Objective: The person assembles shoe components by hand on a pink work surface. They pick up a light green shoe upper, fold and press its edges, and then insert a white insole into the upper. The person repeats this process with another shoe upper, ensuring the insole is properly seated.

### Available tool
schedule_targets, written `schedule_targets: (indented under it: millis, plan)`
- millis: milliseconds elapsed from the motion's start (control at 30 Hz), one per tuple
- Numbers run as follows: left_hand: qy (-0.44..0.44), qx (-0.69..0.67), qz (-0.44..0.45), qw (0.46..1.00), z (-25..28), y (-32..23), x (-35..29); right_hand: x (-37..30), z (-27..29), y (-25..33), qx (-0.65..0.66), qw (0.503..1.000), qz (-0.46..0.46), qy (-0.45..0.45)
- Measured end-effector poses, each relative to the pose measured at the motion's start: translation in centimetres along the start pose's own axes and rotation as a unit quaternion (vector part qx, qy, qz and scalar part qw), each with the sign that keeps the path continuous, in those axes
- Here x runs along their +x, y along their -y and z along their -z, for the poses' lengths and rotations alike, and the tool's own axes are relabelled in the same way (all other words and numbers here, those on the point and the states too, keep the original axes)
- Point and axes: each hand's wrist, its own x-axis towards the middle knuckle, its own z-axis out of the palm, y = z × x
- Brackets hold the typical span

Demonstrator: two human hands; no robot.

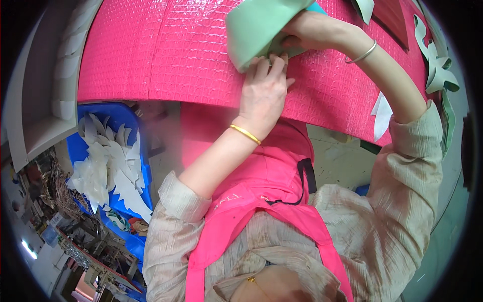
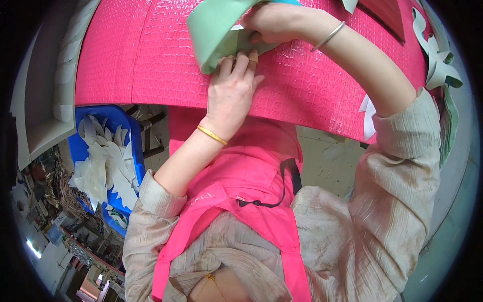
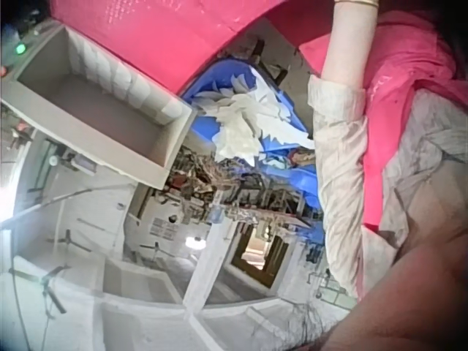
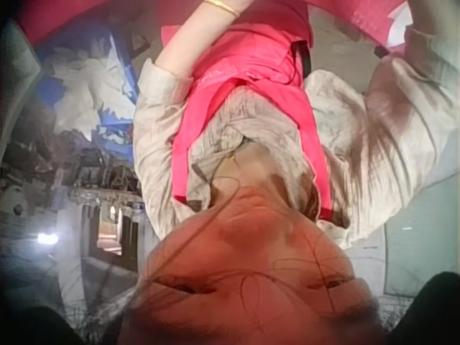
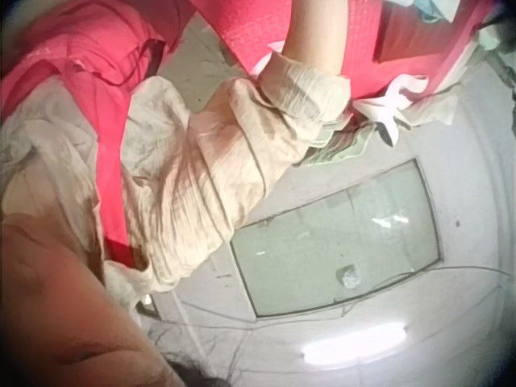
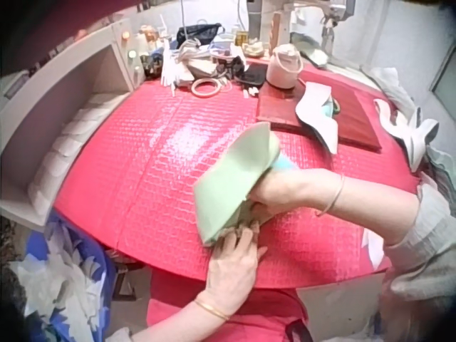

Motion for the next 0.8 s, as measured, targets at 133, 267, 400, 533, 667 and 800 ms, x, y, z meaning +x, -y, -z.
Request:
schedule_targets:
  millis: [133,267,400,533,667,800]
  plan:
    - [0.004,0.037,0.005,0.999,-0.2,-1.2,0.6,0.2,-0.2,0.5,-0.031,0.999,-0.020,-0.008]
    - [-0.016,0.035,0.006,0.999,-0.7,-1.4,0.8,-0.4,0.5,0.0,-0.072,0.996,0.051,-0.012]
    - [0.009,0.020,0.012,1.000,-0.7,-1.2,0.7,-0.4,-0.4,-1.0,-0.115,0.991,0.052,-0.049]
    - [0.032,0.037,0.023,0.999,-0.5,-2.3,1.7,-0.1,-0.2,0.0,-0.114,0.993,-0.015,0.003]
    - [-0.007,0.060,0.026,0.998,-1.2,-2.4,1.4,-0.8,-0.5,-0.8,-0.117,0.991,0.031,-0.064]
    - [-0.005,0.042,0.030,0.999,-1.3,-2.3,1.7,-0.1,-1.5,-1.8,-0.124,0.990,0.015,-0.073]
